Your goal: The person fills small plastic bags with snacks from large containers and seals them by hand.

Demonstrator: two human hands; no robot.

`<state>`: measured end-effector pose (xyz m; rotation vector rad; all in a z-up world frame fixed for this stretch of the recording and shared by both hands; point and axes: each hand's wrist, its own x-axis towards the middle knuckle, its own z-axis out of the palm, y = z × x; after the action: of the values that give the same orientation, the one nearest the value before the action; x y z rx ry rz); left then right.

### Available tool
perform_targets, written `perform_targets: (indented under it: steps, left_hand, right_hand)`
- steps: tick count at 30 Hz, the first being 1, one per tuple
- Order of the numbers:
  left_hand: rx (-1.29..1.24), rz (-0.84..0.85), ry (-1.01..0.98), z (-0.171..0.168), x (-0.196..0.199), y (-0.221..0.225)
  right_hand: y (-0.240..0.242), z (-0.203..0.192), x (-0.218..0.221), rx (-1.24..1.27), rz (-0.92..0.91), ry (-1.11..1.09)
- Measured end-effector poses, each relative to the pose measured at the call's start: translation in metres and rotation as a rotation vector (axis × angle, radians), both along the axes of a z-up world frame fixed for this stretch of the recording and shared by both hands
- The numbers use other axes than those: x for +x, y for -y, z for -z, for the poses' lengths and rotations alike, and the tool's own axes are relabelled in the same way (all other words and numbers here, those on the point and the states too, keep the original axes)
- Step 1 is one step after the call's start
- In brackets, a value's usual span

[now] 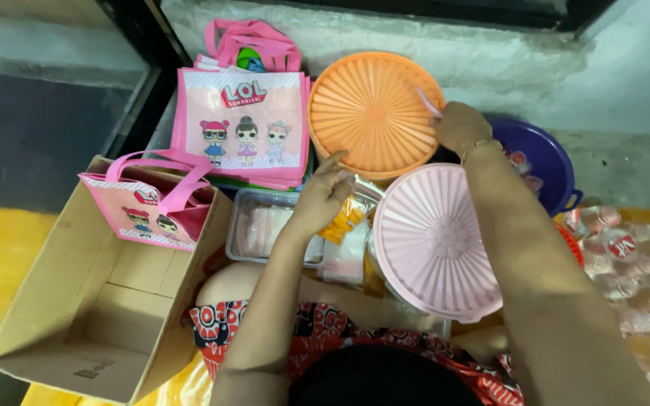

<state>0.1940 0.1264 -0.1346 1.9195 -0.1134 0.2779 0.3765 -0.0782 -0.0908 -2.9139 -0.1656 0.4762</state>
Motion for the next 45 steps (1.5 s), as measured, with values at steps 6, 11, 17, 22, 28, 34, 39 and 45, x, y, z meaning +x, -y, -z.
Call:
perform_targets:
  steps: [6, 11, 17, 22, 28, 34, 39, 45]
  left_hand:
    - [0.033, -0.054, 0.014, 0.008, 0.006, 0.006]
    - [0.0, -0.086, 0.019, -0.007, 0.005, 0.003]
    - [0.011, -0.088, 0.006, -0.009, 0.014, 0.005]
    - [0.011, -0.111, 0.009, -0.001, 0.021, 0.003]
    - [0.053, -0.096, 0.024, -0.01, 0.017, 0.0]
    - [0.114, -0.079, -0.017, -0.017, 0.019, -0.002]
    - [0.197, 0.004, -0.086, -0.015, 0.029, -0.006]
    - [0.207, -0.027, -0.163, -0.031, 0.028, -0.002]
  right_hand:
    - [-0.001, -0.02, -0.015, -0.024, -0.008, 0.021]
    - [0.003, -0.04, -0.012, 0.069, -0.028, 0.139]
    - [0.002, 0.003, 0.032, 0.158, 0.077, 0.238]
    - [0.004, 0.049, 0.055, 0.061, 0.115, 0.271]
    - [-0.001, 0.04, 0.043, 0.044, 0.085, 0.238]
    - [-0.028, -0.016, 0.001, -0.061, 0.102, 0.377]
    - [-0.06, -0.035, -0.034, 0.045, -0.306, 0.275]
    - [-0.065, -0.039, -0.032, -0.074, -0.362, 0.091]
